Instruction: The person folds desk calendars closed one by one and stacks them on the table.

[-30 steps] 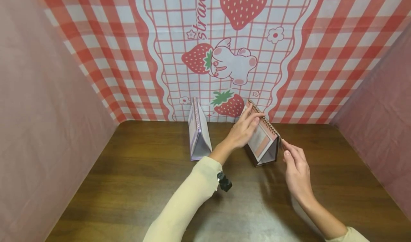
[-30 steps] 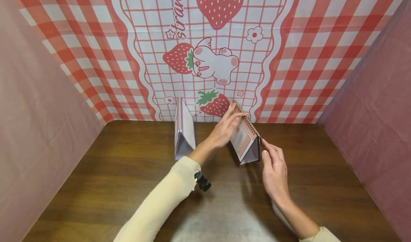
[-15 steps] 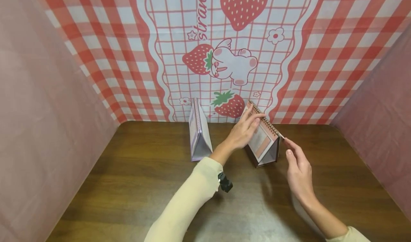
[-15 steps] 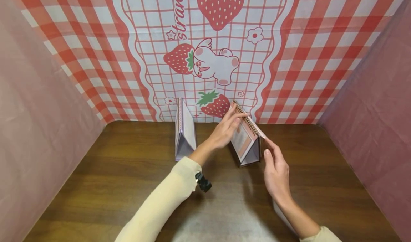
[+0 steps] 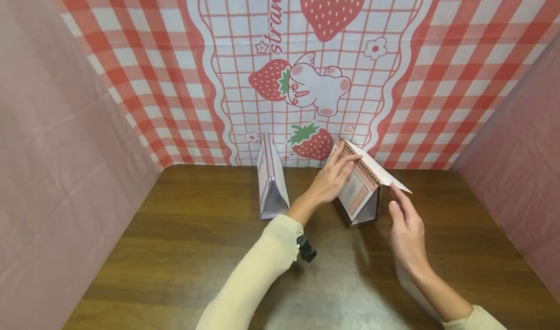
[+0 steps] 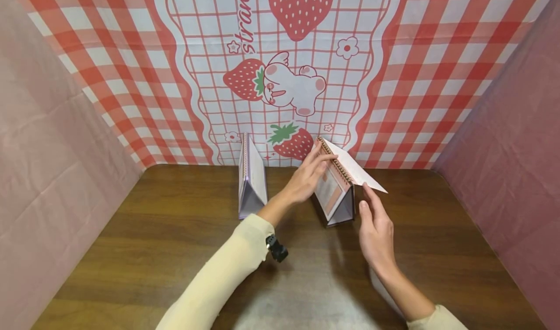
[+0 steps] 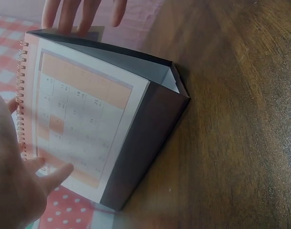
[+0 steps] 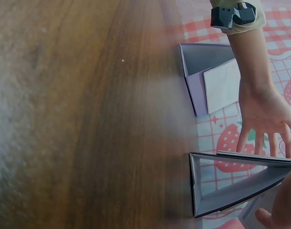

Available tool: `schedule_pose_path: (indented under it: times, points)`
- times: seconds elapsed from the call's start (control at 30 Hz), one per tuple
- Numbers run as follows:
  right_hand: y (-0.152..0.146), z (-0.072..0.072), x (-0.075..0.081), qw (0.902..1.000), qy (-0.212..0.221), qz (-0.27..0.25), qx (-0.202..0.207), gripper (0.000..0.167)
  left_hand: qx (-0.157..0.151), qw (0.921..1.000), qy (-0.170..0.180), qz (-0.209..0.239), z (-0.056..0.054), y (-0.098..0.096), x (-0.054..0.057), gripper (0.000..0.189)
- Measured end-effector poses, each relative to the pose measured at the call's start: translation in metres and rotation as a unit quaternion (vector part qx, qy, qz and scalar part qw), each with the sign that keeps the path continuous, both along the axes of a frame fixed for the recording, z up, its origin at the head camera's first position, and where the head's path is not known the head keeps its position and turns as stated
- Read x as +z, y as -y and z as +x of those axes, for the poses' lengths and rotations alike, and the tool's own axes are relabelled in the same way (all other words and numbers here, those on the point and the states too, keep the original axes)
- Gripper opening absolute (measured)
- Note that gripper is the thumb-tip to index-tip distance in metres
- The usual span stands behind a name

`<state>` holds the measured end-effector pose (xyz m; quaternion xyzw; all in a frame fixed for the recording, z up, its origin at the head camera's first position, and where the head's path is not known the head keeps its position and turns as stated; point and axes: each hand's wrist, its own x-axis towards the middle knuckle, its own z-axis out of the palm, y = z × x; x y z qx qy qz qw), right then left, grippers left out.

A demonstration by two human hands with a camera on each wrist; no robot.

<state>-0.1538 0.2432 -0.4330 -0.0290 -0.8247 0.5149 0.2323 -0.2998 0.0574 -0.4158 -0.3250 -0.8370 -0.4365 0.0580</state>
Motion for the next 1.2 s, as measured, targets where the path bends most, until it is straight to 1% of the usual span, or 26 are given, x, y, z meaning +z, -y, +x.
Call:
schedule_pose_path:
  times: [0.13,0.23,0.37,0.53,0.77,1.0,1.2]
  points:
    - [0.000,-0.003,0.001,0.9997,-0.011,-0.014,0.013,0.050,-0.002,1.0000,-0.002,0.003,0.000,0.000,0.000,0.080]
    - [0.000,-0.005,0.004,0.9996,-0.019,-0.013,0.017,0.050,-0.003,1.0000,-0.002,0.005,0.000,-0.001,0.000,0.077]
    - [0.002,-0.006,0.008,0.9995,-0.029,-0.008,0.009,0.048,-0.005,1.0000,0.005,0.006,0.000,-0.001,0.001,0.061]
    - [0.002,-0.008,0.011,0.9989,-0.043,-0.018,0.005,0.047,-0.006,0.9999,0.007,0.008,0.000,-0.001,0.002,0.053]
    - [0.003,-0.012,0.016,0.9967,-0.077,-0.020,0.015,0.045,-0.012,0.9997,0.009,0.016,0.000,-0.002,0.001,0.053]
    - [0.007,-0.013,0.019,0.9926,-0.114,-0.019,0.038,0.045,-0.015,0.9997,0.015,0.015,0.001,-0.001,0.001,0.056]
    - [0.012,-0.014,0.021,0.9885,-0.137,-0.019,0.061,0.048,-0.011,0.9997,0.017,0.013,0.000,0.000,0.000,0.057]
